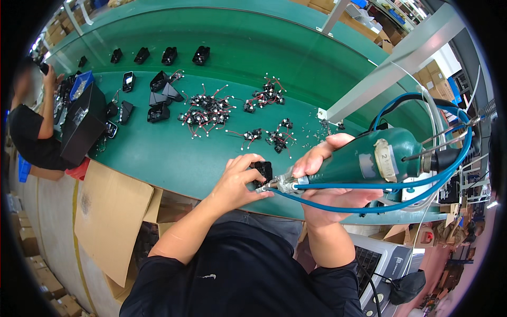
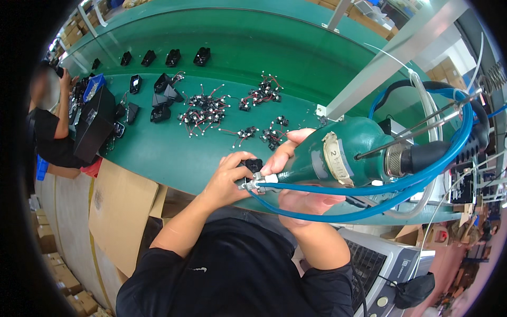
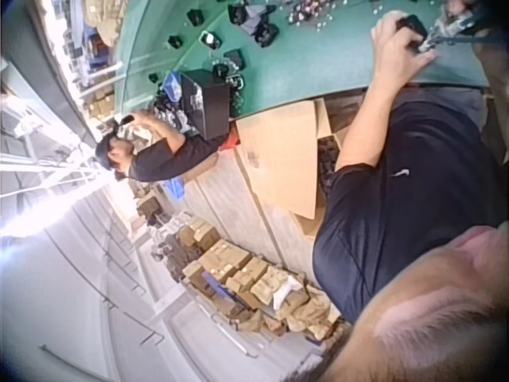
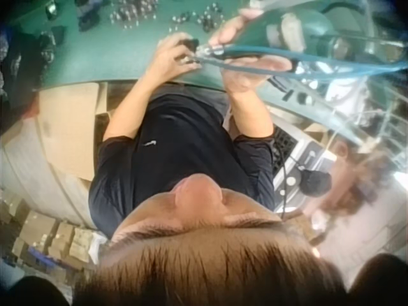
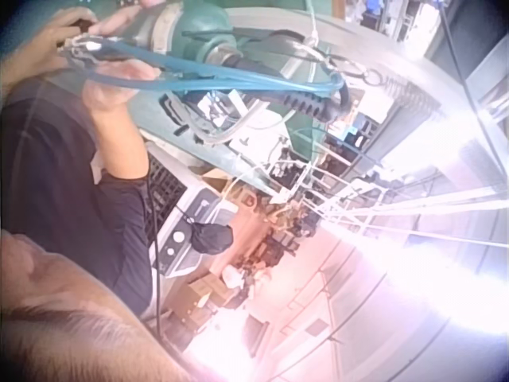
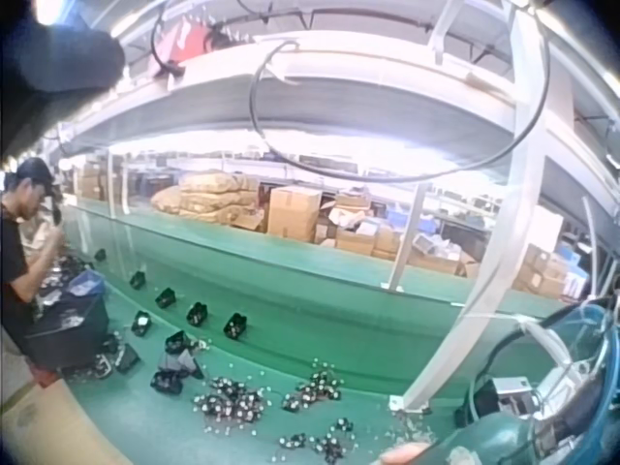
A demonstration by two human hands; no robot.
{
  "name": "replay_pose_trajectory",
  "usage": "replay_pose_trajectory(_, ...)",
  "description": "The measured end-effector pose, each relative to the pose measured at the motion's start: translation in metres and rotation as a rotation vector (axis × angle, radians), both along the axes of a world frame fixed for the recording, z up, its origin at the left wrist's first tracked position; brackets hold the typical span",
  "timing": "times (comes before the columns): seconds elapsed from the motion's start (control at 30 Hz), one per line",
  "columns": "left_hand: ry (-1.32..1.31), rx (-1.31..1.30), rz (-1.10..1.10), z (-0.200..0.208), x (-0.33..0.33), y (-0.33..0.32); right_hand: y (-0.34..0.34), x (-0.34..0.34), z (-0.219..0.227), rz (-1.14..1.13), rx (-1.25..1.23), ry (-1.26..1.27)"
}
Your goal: The person assembles electronic housings by inserting plastic components into them and securing the components with screws using an electric screwdriver.
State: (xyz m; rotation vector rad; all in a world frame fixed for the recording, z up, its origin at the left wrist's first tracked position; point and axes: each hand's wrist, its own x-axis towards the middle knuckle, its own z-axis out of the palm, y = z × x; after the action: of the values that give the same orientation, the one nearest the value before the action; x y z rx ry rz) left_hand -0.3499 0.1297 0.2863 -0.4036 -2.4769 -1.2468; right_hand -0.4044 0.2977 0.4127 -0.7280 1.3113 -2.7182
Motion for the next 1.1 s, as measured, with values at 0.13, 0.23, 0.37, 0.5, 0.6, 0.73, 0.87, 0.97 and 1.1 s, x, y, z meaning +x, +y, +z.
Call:
replay_pose_trajectory(0.13,0.004,0.011,-0.005,-0.001,0.000,0.000,0.001,-0.001,-0.002,-0.049,0.083,0.041)
replay_pose_trajectory(0.23,-0.005,0.013,0.002,-0.001,0.001,-0.001,-0.002,-0.001,-0.003,-0.022,0.001,0.048)
replay_pose_trajectory(0.37,-0.005,0.013,-0.002,0.000,-0.001,0.001,0.001,-0.002,-0.007,-0.033,0.000,0.031)
replay_pose_trajectory(0.5,-0.002,0.004,-0.003,0.000,-0.001,-0.001,0.003,-0.004,-0.011,0.059,-0.052,0.015)
replay_pose_trajectory(0.6,0.013,0.001,-0.009,0.001,-0.002,-0.001,0.003,-0.005,-0.015,0.133,-0.111,0.031)
replay_pose_trajectory(0.73,0.006,0.002,0.013,0.001,-0.002,0.000,0.002,-0.003,-0.011,0.060,0.058,-0.028)
replay_pose_trajectory(0.87,-0.081,0.119,0.003,-0.001,0.000,-0.001,0.008,-0.017,0.035,0.143,-0.133,0.129)
replay_pose_trajectory(0.97,-0.050,0.031,-0.027,0.000,0.001,-0.002,0.016,-0.017,0.065,0.086,-0.090,0.181)
replay_pose_trajectory(1.1,-0.022,0.041,-0.007,-0.001,0.000,-0.002,0.002,-0.015,0.034,0.104,-0.032,0.077)
